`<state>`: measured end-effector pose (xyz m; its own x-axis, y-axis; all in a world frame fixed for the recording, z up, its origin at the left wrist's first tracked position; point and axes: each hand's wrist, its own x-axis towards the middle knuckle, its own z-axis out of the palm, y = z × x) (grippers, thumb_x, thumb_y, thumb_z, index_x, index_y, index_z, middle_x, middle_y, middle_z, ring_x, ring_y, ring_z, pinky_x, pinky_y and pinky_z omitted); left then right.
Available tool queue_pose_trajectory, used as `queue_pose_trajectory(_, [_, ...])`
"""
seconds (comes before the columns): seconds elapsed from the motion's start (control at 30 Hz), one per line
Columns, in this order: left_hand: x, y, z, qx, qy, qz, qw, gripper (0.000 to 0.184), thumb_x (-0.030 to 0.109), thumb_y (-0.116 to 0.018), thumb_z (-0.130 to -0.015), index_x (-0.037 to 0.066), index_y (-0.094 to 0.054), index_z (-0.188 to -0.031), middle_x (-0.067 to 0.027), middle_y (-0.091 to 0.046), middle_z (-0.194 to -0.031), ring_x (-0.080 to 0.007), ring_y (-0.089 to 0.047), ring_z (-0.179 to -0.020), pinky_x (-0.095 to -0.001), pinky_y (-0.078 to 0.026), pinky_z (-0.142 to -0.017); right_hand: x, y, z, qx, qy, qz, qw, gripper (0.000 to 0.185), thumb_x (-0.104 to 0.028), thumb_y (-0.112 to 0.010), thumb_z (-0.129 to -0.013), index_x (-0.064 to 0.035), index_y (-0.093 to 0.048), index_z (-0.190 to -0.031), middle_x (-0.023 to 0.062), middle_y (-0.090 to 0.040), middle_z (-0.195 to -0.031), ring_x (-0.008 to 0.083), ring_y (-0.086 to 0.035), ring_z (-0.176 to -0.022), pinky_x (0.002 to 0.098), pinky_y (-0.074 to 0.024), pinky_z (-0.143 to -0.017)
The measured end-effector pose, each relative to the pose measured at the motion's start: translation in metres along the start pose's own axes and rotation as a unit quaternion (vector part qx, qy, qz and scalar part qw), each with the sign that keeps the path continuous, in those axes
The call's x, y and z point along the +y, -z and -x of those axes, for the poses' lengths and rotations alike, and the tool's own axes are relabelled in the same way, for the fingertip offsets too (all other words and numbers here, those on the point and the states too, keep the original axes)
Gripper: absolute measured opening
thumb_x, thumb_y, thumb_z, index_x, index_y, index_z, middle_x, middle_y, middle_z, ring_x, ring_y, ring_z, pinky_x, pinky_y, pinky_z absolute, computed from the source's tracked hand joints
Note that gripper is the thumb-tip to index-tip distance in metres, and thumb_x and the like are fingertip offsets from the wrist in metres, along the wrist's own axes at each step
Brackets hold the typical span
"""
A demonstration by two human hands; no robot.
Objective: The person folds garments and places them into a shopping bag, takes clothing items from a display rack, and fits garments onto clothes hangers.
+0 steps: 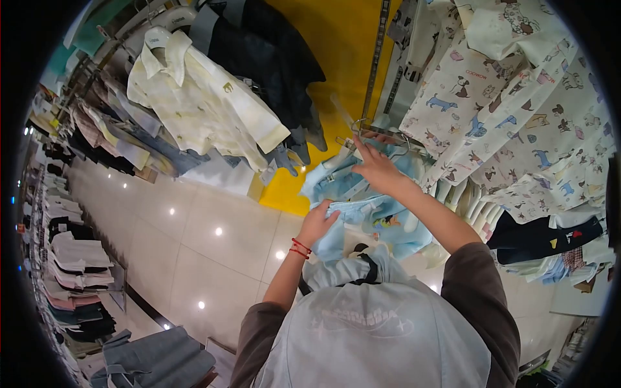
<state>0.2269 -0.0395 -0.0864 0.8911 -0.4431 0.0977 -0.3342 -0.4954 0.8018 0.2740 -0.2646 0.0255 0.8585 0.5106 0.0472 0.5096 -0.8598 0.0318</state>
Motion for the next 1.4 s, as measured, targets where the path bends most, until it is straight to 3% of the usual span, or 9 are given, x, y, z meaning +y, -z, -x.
queue_pose_trajectory(0.23, [-0.005,-0.005,0.005,-0.005,0.026,0.007,1.000,0.037,0.030,-0.059,-0.083,0.002,-0.051,-0.105,-0.0223,-0.062,-0.082,-0.0374,-0.061,-0.074,-0.0420,-0.047,-0.065,0.003,-0.015,-0.010,0.092,-0.066,-0.157,0.981,0.013,-0.014,-0.063,-0.074,-0.0099,-0.059,-0.086,0.0187,-0.036,-0.133,0.0349,-0.044,-0.116,0.0404,-0.0452,-0.083])
queue_pose_trajectory(0.43, [-0.019,0.004,-0.017,0.044,0.013,-0.007,0.999,0.035,0.029,-0.060,-0.083,0.002,-0.054,-0.103,-0.0208,-0.062,-0.086,-0.0363,-0.061,-0.078,-0.0409,-0.048,-0.067,0.018,0.012,-0.008,0.028,0.054,-0.302,0.951,0.035,-0.026,-0.068,-0.076,-0.0089,-0.051,-0.101,0.0189,-0.041,-0.128,0.0346,-0.043,-0.117,0.0383,-0.0384,-0.093])
queue_pose_trajectory(0.5, [-0.013,0.012,-0.026,0.065,0.011,-0.052,0.996,0.033,0.028,-0.061,-0.082,0.002,-0.055,-0.102,-0.0199,-0.062,-0.087,-0.0362,-0.061,-0.078,-0.0399,-0.048,-0.067,0.022,0.013,-0.011,0.025,0.018,-0.388,0.921,0.045,-0.033,-0.065,-0.080,-0.0061,-0.045,-0.110,0.0207,-0.043,-0.126,0.0350,-0.048,-0.110,0.0364,-0.0407,-0.089])
queue_pose_trajectory(0.63, [0.007,0.046,-0.053,0.023,-0.024,0.051,0.998,0.031,0.025,-0.063,-0.080,0.002,-0.056,-0.099,-0.0201,-0.062,-0.086,-0.0364,-0.060,-0.078,-0.0384,-0.047,-0.066,0.010,0.017,-0.021,0.058,-0.070,-0.446,0.890,0.063,-0.040,-0.061,-0.083,-0.0012,-0.032,-0.123,0.0231,-0.050,-0.115,0.0334,-0.054,-0.102,0.0330,-0.0430,-0.084])
queue_pose_trajectory(0.67, [0.014,0.054,-0.058,0.008,-0.012,0.033,0.999,0.031,0.025,-0.063,-0.080,0.002,-0.056,-0.099,-0.0203,-0.061,-0.086,-0.0366,-0.060,-0.078,-0.0383,-0.047,-0.066,0.006,0.014,-0.025,0.079,-0.088,-0.442,0.889,0.061,-0.041,-0.060,-0.083,-0.0007,-0.038,-0.123,0.0203,-0.059,-0.099,0.0318,-0.059,-0.091,0.0336,-0.0447,-0.079])
queue_pose_trajectory(0.87, [0.026,0.081,-0.080,-0.003,-0.076,-0.018,0.997,0.029,0.025,-0.063,-0.080,0.002,-0.058,-0.098,-0.0193,-0.062,-0.085,-0.0373,-0.059,-0.078,-0.0381,-0.047,-0.067,-0.005,0.036,-0.047,0.023,-0.158,-0.503,0.850,0.041,-0.036,-0.061,-0.084,-0.0014,-0.056,-0.105,0.0132,-0.062,-0.087,0.0263,-0.061,-0.086,0.0330,-0.0455,-0.075])
queue_pose_trajectory(0.97, [0.030,0.091,-0.086,-0.009,-0.079,-0.023,0.997,0.029,0.025,-0.063,-0.080,0.002,-0.059,-0.097,-0.0189,-0.062,-0.085,-0.0373,-0.059,-0.078,-0.0387,-0.047,-0.067,-0.003,0.015,-0.050,0.189,-0.069,-0.407,0.891,0.043,-0.036,-0.064,-0.081,0.0023,-0.057,-0.098,0.0171,-0.063,-0.086,0.0303,-0.062,-0.080,0.0344,-0.0466,-0.069])
queue_pose_trajectory(1.3, [0.043,0.114,-0.103,-0.051,-0.048,-0.089,0.994,0.029,0.029,-0.061,-0.081,0.005,-0.060,-0.097,-0.0181,-0.062,-0.087,-0.0371,-0.059,-0.079,-0.0397,-0.047,-0.067,-0.004,0.015,-0.051,0.227,-0.058,-0.413,0.880,0.033,-0.032,-0.067,-0.077,-0.0007,-0.056,-0.084,0.0150,-0.059,-0.077,0.0318,-0.058,-0.073,0.0376,-0.0436,-0.063])
queue_pose_trajectory(1.4, [0.040,0.116,-0.108,-0.020,-0.121,-0.098,0.988,0.029,0.029,-0.061,-0.082,0.005,-0.060,-0.098,-0.0172,-0.063,-0.090,-0.0363,-0.059,-0.082,-0.0391,-0.047,-0.069,-0.004,0.011,-0.049,0.253,-0.058,-0.389,0.884,0.031,-0.031,-0.066,-0.077,-0.0020,-0.054,-0.080,0.0148,-0.057,-0.075,0.0327,-0.056,-0.071,0.0386,-0.0422,-0.060])
